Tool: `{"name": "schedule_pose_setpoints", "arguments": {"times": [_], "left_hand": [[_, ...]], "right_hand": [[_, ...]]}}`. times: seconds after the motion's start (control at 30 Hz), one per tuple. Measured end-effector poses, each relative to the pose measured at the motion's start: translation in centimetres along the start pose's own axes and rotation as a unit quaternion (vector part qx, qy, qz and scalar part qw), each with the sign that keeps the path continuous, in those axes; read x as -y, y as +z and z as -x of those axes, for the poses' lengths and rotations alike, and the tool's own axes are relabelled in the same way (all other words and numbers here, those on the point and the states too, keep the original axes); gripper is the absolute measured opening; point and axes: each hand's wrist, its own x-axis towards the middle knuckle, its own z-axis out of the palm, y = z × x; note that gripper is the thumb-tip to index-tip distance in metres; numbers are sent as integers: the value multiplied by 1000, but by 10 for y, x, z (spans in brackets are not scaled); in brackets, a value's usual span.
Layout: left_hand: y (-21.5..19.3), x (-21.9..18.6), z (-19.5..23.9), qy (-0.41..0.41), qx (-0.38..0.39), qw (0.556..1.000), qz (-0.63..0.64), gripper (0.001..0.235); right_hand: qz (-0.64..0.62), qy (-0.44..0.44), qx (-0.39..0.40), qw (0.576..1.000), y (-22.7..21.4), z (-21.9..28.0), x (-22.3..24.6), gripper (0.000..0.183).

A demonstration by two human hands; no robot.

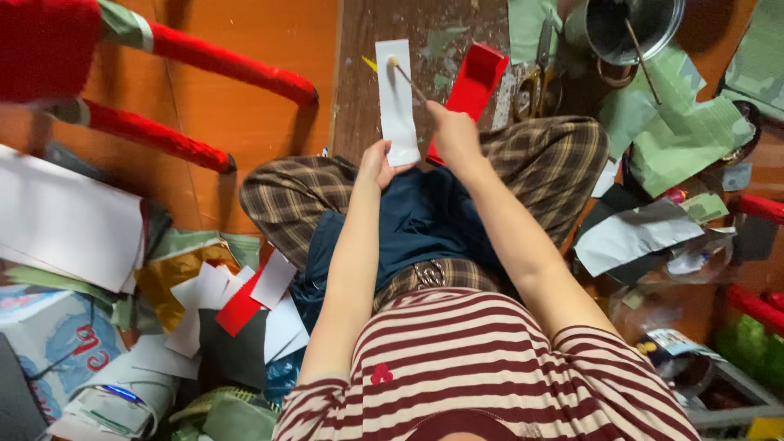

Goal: Decorating a paper horse model by applying colored paper strips and glue.

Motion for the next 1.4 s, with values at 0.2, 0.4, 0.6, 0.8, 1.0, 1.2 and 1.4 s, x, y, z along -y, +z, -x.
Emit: {"name": "schedule_pose_setpoints", "arguments": {"times": [0.2,0.4,0.6,0.8,1.0,1.2,1.4], "left_hand": [[6,-5,10,-16,-23,1000,-15,39],[6,-2,3,-15,-19,1000,-18,42],[7,-6,12,4,-16,1000,-20,38],[11,-36,9,114,136,983,47,34],[117,-92,63,186,144,972,-6,34],[155,-90,79,281,158,944,-65,32],[171,-100,94,262,204,943,-29,40]], "right_hand": [[-35,43,13,998,18,-20,16,52],[-37,29,-55,997,23,-11,-25,53],[-79,40,12,996,28,-22,21,35],[-182,-71,-142,970,-50,27,26,42],[-175,-115,-71,975,-92,116,1,41],[-161,-49,-108,980,-101,127,-24,31],[-11,-9,-328,945,-153,89,-139,35]]}}
